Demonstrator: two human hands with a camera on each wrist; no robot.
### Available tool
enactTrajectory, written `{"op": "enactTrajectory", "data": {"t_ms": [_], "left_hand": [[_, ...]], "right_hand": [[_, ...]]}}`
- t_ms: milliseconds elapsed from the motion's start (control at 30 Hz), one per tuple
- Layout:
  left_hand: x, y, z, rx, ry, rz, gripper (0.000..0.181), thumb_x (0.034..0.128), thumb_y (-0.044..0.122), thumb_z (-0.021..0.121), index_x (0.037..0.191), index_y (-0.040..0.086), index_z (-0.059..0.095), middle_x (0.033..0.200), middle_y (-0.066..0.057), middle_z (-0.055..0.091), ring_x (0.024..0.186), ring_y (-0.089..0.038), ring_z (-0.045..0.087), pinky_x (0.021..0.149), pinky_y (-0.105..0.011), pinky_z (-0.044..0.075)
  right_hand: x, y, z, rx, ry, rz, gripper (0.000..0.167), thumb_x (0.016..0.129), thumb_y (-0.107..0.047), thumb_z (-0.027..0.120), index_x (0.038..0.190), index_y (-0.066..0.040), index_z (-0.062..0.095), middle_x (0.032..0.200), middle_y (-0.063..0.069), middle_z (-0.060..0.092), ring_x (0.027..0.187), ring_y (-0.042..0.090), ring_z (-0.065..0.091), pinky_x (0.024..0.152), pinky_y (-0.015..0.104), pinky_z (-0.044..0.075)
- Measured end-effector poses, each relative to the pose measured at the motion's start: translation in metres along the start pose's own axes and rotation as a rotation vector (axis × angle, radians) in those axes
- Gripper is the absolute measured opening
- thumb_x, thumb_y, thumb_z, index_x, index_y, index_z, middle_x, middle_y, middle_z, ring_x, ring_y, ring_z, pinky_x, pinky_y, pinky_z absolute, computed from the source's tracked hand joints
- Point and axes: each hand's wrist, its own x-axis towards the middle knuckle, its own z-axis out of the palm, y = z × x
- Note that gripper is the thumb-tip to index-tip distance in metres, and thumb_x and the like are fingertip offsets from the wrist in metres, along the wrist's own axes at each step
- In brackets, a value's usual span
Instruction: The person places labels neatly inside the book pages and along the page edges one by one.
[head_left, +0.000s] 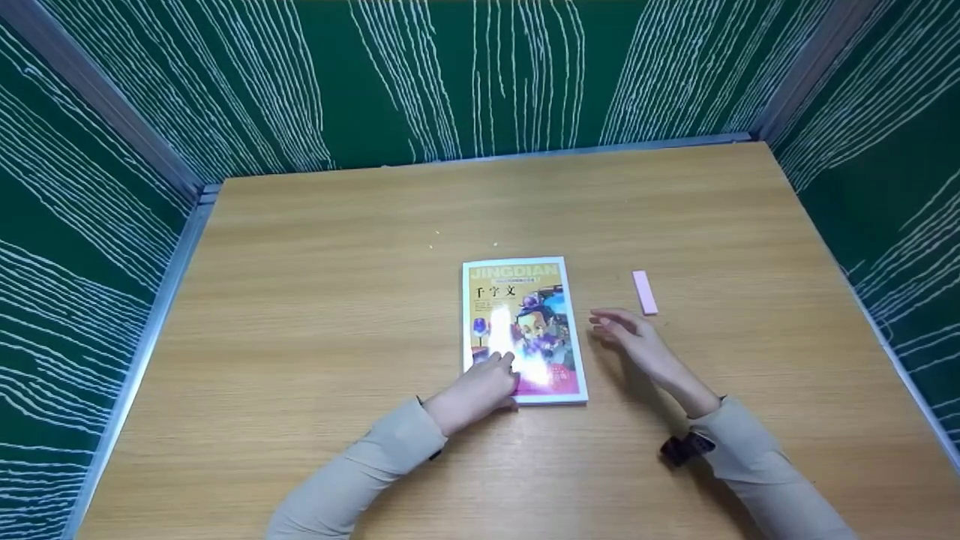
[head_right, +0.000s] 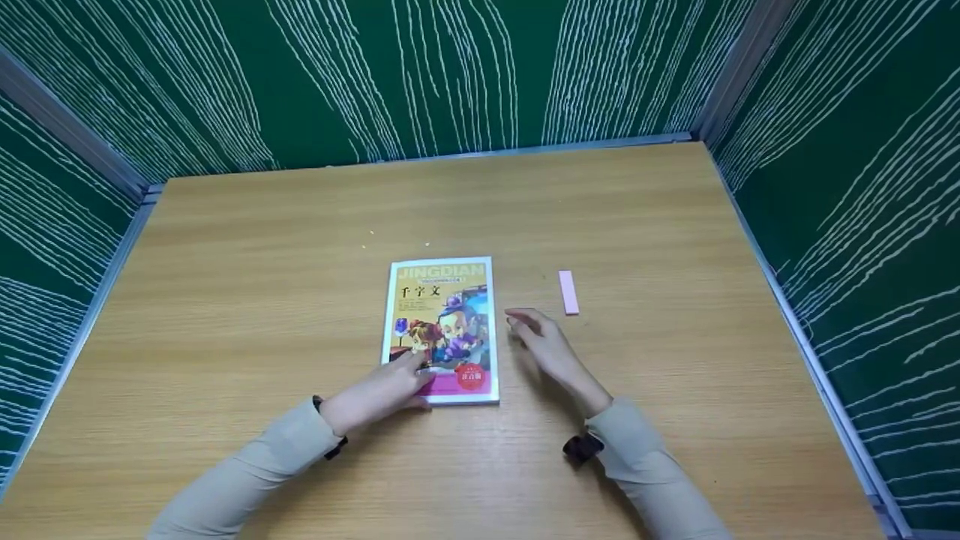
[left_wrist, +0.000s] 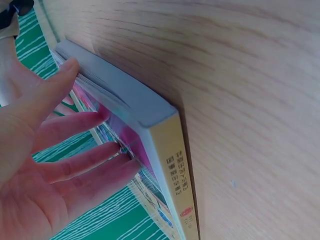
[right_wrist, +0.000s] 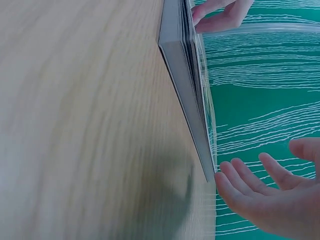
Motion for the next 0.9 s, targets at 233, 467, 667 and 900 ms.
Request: {"op": "enactTrajectory", "data": {"t_ms": [233, 467, 667, 900], "left_hand": [[-0.002, 0.000, 0.000, 0.013, -0.016, -0.010, 0.036, 0.0799, 0.036, 0.060, 0.100, 0.007, 0.066, 0.113, -0.017, 0.055, 0.094, -0.026, 0.056, 0.078, -0.031, 0.050], [-0.008, 0.004, -0.002, 0.084, 0.004, 0.037, 0.023, 0.0871, 0.023, 0.054, 0.097, 0.006, 0.066, 0.099, -0.011, 0.060, 0.083, -0.019, 0.058, 0.070, -0.024, 0.050], [-0.012, 0.004, 0.000, 0.193, 0.065, 0.096, 0.015, 0.0836, 0.007, 0.056, 0.096, 0.002, 0.064, 0.086, -0.006, 0.063, 0.075, -0.012, 0.058, 0.063, -0.015, 0.048], [-0.021, -0.004, 0.002, -0.026, 0.164, 0.068, 0.017, 0.0877, 0.010, 0.050, 0.097, 0.000, 0.060, 0.085, -0.006, 0.061, 0.076, -0.013, 0.059, 0.067, -0.013, 0.048]], "right_hand": [[0.000, -0.001, 0.000, 0.000, -0.005, 0.008, 0.042, 0.093, -0.016, 0.043, 0.124, 0.013, 0.039, 0.121, 0.033, 0.043, 0.108, 0.044, 0.046, 0.092, 0.046, 0.039], [-0.002, -0.008, 0.003, 0.010, -0.029, 0.018, 0.042, 0.094, -0.016, 0.042, 0.125, 0.013, 0.037, 0.122, 0.034, 0.042, 0.109, 0.044, 0.045, 0.093, 0.047, 0.037], [-0.004, -0.013, 0.004, 0.017, -0.028, 0.030, 0.044, 0.094, -0.018, 0.041, 0.125, 0.013, 0.036, 0.122, 0.034, 0.042, 0.109, 0.042, 0.047, 0.093, 0.045, 0.038], [0.004, 0.006, 0.003, 0.151, -0.005, 0.037, 0.053, 0.090, -0.030, 0.050, 0.125, 0.009, 0.040, 0.122, 0.027, 0.046, 0.101, 0.024, 0.057, 0.089, 0.032, 0.044]]}}
